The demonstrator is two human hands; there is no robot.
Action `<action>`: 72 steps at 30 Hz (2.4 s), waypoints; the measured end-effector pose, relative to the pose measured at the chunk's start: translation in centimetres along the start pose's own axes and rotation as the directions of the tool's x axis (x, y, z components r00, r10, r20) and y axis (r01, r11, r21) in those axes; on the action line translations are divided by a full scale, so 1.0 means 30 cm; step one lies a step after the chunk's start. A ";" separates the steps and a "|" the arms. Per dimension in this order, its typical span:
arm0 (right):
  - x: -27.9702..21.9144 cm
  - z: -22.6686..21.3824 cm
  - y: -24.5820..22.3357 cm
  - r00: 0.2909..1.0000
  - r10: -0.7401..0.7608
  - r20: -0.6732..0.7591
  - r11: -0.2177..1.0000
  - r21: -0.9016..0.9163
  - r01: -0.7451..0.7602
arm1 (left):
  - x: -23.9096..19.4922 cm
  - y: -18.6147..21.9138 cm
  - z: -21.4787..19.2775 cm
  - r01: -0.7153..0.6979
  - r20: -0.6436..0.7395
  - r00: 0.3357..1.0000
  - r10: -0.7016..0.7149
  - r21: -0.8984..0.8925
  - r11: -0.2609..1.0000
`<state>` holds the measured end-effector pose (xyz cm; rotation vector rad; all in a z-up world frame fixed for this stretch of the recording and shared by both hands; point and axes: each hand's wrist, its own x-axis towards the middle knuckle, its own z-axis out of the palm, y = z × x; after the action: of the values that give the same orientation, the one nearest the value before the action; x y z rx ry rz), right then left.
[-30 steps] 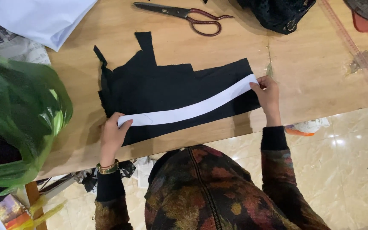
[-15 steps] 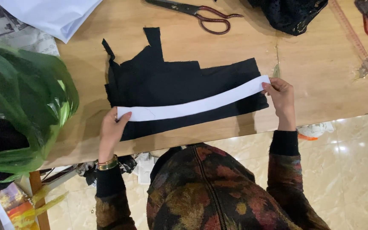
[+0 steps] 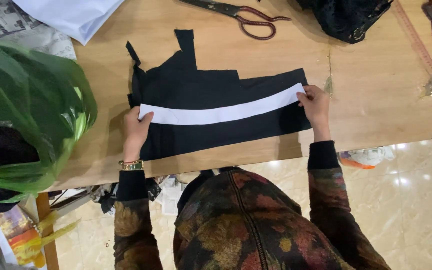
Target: Aligning a white template on black fabric and cutting out the shape using scissors.
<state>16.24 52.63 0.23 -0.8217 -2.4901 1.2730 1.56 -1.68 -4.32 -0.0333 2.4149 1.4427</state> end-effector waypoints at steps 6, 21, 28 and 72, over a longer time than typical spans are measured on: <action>-0.009 -0.003 -0.001 1.000 0.007 0.002 0.998 -0.060 -0.007 | -0.037 0.017 -0.012 -0.003 -0.050 0.999 0.005 0.031 1.000; -0.064 -0.105 -0.143 0.996 -0.094 -0.007 0.994 0.049 0.094 | -0.114 0.090 -0.088 -0.062 -0.049 0.997 0.062 0.007 0.998; -0.086 -0.150 -0.186 0.991 -0.123 -0.044 0.971 0.201 0.129 | -0.176 0.160 -0.072 -0.378 -0.210 0.926 0.315 -0.501 0.779; -0.104 -0.042 -0.032 0.999 0.017 -0.030 0.992 0.129 -0.013 | -0.255 0.153 0.011 -0.357 -0.116 0.932 0.343 -0.129 0.925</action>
<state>18.97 51.24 1.91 -0.8240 -2.3530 1.3985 8.03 -0.26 1.65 0.3224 2.4724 1.8098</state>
